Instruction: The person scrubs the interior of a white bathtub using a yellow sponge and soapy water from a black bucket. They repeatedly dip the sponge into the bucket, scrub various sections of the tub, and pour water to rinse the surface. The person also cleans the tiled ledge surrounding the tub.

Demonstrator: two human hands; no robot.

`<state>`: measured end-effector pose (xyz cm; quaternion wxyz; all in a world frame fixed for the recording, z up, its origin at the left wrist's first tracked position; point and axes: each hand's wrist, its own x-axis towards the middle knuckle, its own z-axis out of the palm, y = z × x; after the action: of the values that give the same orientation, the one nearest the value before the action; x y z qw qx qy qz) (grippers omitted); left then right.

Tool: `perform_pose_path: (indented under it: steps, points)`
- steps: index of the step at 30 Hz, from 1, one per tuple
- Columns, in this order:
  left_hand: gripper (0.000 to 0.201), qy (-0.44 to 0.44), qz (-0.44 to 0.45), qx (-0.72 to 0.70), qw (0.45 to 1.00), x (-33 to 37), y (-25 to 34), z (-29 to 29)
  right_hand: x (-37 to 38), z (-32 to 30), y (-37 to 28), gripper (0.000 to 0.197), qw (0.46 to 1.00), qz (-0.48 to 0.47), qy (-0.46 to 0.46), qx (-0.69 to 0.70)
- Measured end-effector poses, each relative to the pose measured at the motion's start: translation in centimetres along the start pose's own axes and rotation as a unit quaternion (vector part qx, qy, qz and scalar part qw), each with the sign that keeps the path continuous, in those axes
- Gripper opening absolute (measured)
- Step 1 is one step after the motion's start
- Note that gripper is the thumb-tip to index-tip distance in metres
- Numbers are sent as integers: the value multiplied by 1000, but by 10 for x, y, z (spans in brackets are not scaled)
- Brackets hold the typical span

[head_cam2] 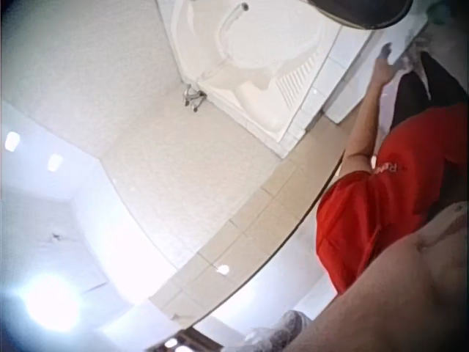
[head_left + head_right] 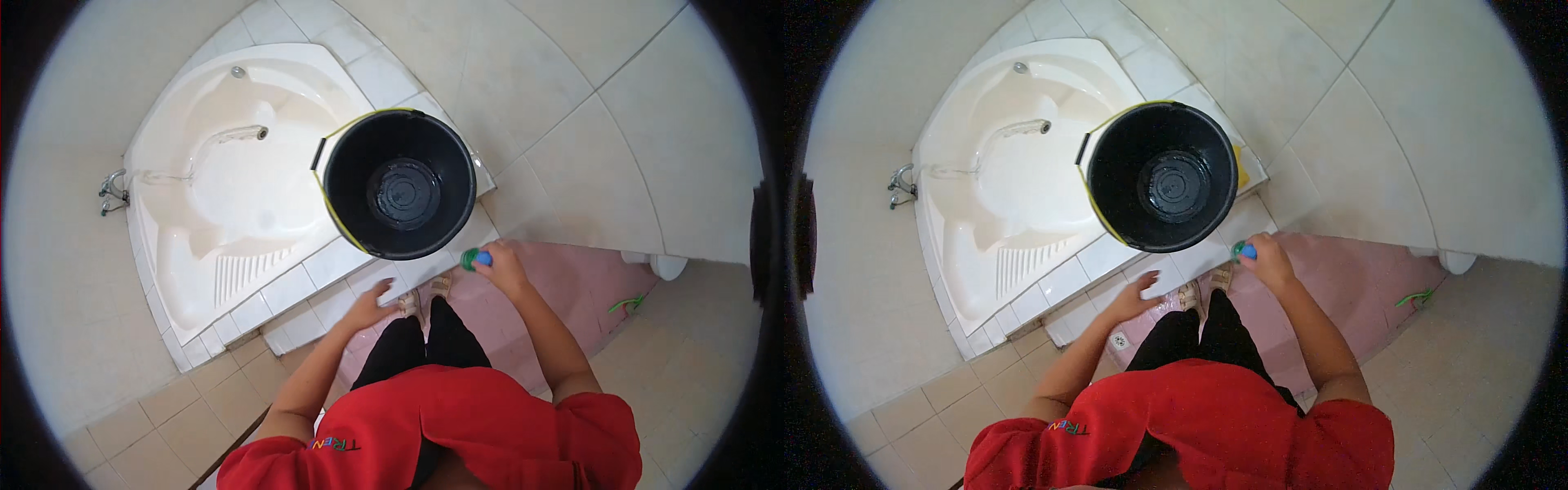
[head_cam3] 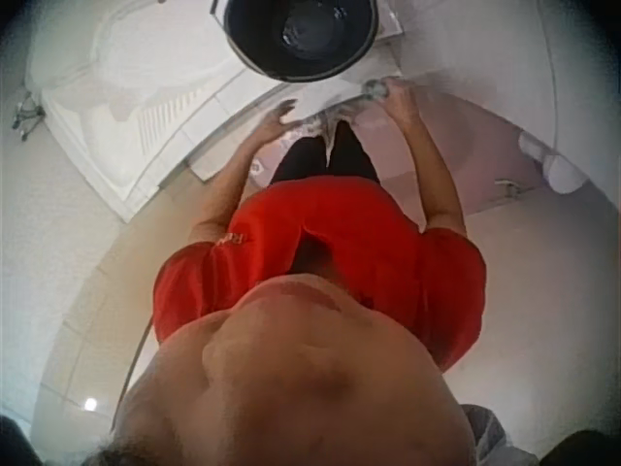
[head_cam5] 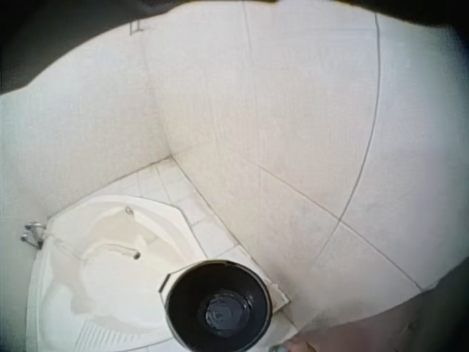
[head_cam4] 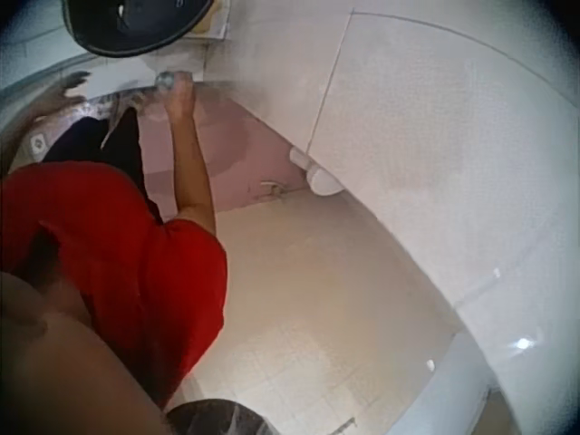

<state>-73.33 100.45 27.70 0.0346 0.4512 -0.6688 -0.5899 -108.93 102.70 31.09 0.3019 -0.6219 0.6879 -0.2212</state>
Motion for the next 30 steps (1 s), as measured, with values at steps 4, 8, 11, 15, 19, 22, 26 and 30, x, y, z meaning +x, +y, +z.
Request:
perform_pose_path:
  steps: [4,8,11,15,19,22,26,30]
  points:
    - [85,74,200,85,973,-14,103,10,-21,-31,-107,32,996,-65,-2,66]
    - [81,161,247,23,955,-29,118,0,-23,-40,-187,35,985,-48,-4,166]
    - [77,191,219,21,957,-43,118,-28,-13,-34,-217,35,989,-91,8,114]
    - [74,145,157,-15,977,-67,126,-72,5,-27,-243,31,983,-168,-20,78]
    - [76,92,175,-81,977,-76,118,-98,20,-40,-263,25,958,-239,-118,105]
    - [75,32,168,-94,981,-74,114,-122,32,-55,-277,26,940,-271,-186,95]
    - [71,-42,145,-157,976,-64,129,-143,51,-65,-273,33,920,-311,-209,112]
    - [68,-10,154,-93,984,-52,149,-151,59,-57,-257,38,930,-203,-191,240]
